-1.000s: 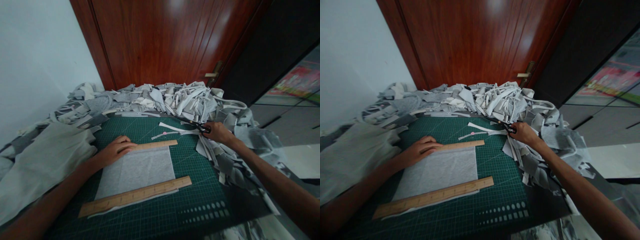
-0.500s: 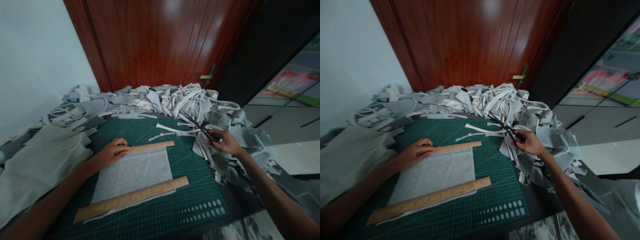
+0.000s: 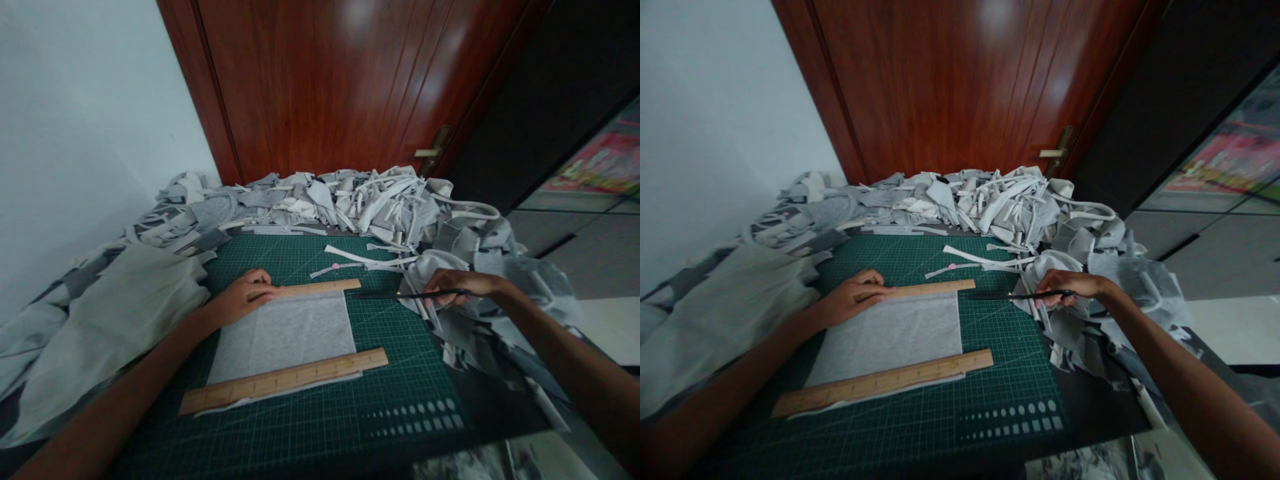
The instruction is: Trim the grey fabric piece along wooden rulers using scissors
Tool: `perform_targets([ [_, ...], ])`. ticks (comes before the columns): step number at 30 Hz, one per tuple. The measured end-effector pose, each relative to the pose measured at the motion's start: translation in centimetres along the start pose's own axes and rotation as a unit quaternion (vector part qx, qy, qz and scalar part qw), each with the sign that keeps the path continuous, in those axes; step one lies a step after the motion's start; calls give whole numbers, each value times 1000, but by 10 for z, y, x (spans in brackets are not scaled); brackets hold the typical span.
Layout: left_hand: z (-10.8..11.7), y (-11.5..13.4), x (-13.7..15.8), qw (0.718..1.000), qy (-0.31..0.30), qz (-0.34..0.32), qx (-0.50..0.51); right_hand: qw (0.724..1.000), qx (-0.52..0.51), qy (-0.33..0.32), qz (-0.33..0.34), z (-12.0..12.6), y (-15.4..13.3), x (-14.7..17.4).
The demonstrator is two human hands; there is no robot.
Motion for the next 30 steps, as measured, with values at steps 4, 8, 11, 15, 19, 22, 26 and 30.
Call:
perform_targets([
  [4, 0, 0, 0, 1000, 2, -1, 2, 987, -75, -137, -42, -4, 2, -12],
  [8, 0, 1, 0, 1000, 1, 1, 6, 975, -118, -178, -56, -7, 4, -30],
  [11, 0, 1, 0, 1000, 0, 1, 9, 967, -140, -204, -55, -12, 7, -39],
  [15, 1, 2, -1, 1000, 0, 3, 11, 965, -152, -206, -55, -15, 12, -45],
  [19, 1, 3, -1, 1000, 0, 6, 8, 966, -152, -198, -67, -16, 19, -46],
  [22, 1, 3, -1, 1000, 3, 4, 4, 966, -159, -189, -76, -15, 23, -48],
  [26, 1, 0, 0, 1000, 11, -5, -1, 964, -161, -201, -68, -15, 23, -49],
  [30, 0, -5, -1, 1000, 14, -13, -8, 962, -176, -201, -55, -16, 25, -52],
])
Point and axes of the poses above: each hand's wrist, its own x-axis away from the middle knuckle, its own z-axis out of the back of the hand, y = z × x, the point moved 6 cm from there along -x, towards the middle knuckle, and after that the axes turned 3 degrees about -z, right-handed, at the moved point
